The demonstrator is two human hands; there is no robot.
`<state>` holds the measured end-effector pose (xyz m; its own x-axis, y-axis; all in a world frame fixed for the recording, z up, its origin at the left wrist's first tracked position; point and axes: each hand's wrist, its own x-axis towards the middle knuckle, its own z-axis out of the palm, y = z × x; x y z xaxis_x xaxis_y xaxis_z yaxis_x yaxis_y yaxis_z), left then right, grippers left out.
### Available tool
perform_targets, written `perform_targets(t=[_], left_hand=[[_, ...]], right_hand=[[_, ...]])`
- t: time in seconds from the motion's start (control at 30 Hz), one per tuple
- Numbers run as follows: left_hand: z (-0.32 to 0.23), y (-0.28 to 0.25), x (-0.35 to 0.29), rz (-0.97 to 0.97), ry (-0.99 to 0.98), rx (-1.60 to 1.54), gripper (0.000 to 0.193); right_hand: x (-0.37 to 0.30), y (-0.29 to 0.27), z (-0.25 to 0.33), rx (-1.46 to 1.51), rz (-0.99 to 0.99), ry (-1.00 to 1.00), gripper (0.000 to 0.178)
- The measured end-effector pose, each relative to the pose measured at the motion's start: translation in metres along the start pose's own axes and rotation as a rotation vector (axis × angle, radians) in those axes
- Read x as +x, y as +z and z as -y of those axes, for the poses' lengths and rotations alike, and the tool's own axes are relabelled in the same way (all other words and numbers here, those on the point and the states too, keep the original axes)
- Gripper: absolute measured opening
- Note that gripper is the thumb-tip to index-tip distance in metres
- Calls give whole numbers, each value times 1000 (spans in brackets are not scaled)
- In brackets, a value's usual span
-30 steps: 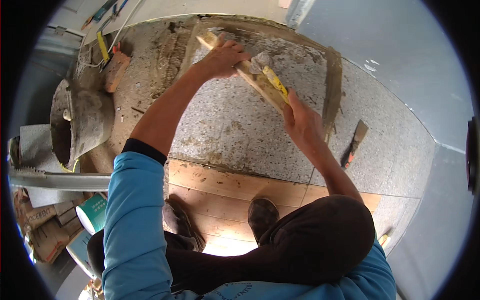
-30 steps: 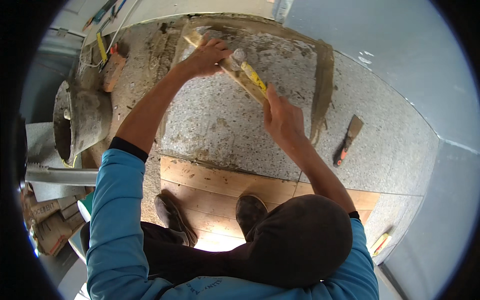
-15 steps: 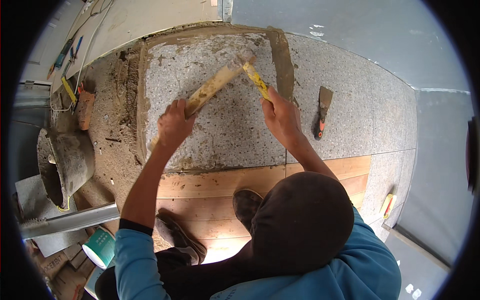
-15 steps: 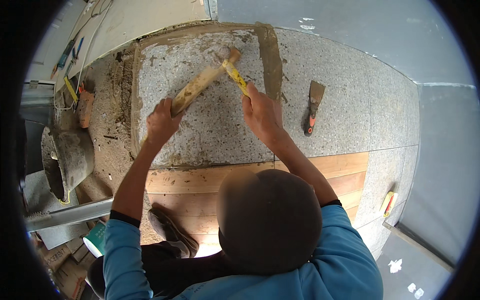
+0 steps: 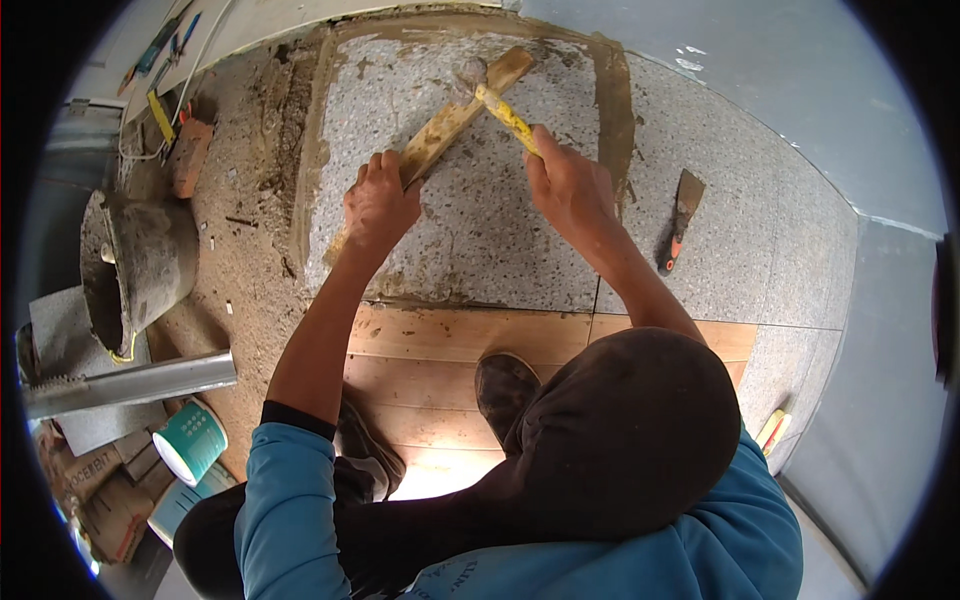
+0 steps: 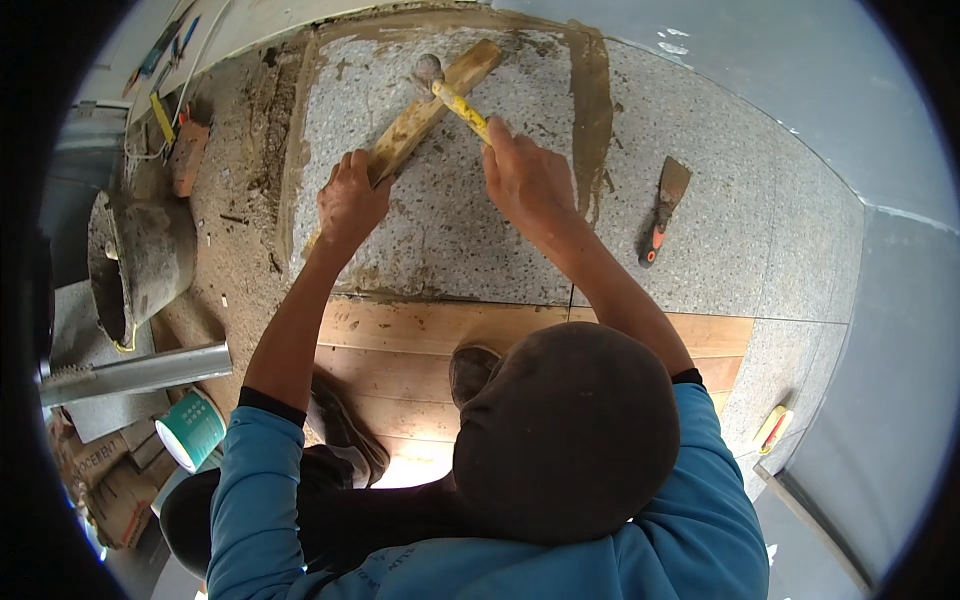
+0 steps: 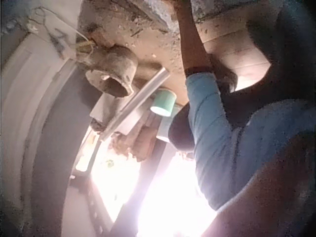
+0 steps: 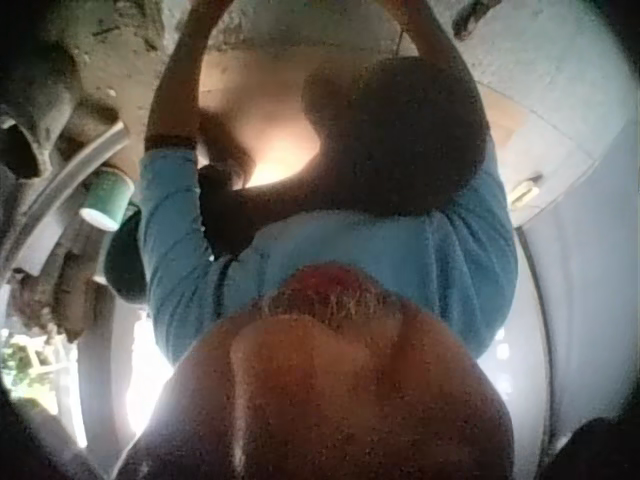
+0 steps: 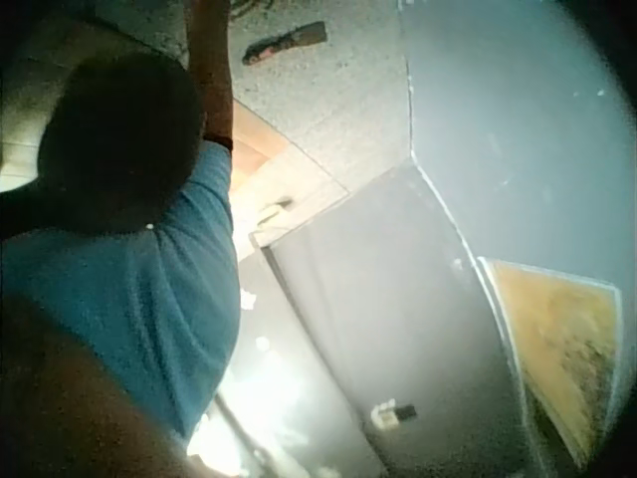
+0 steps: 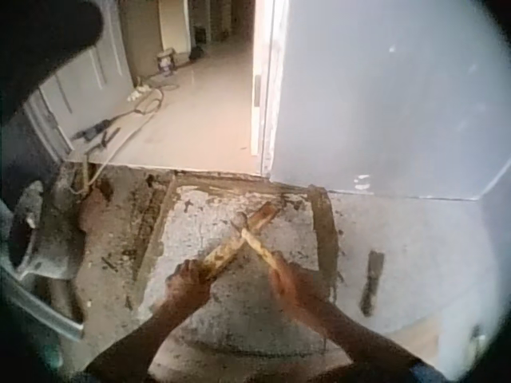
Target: Replacing or repairing a floor tile by applying adhesive and leveling the tile.
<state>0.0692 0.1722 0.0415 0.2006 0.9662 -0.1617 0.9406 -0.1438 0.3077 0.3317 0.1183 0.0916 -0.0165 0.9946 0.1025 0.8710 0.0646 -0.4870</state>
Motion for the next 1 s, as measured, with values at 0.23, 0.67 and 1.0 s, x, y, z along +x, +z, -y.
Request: perform_targets(t=[0.23, 0.67, 1.0], left_hand=[[2, 2, 2, -17, 5, 47, 48], [7, 3, -2, 42, 2, 101, 53], [77, -59, -26, -239, 416, 471, 77]], right_hand=[[7, 19, -7, -88, -27, -88, 40], [12, 19, 0, -85, 21, -63, 37], [-38, 4, -3, 197, 36, 180, 37]])
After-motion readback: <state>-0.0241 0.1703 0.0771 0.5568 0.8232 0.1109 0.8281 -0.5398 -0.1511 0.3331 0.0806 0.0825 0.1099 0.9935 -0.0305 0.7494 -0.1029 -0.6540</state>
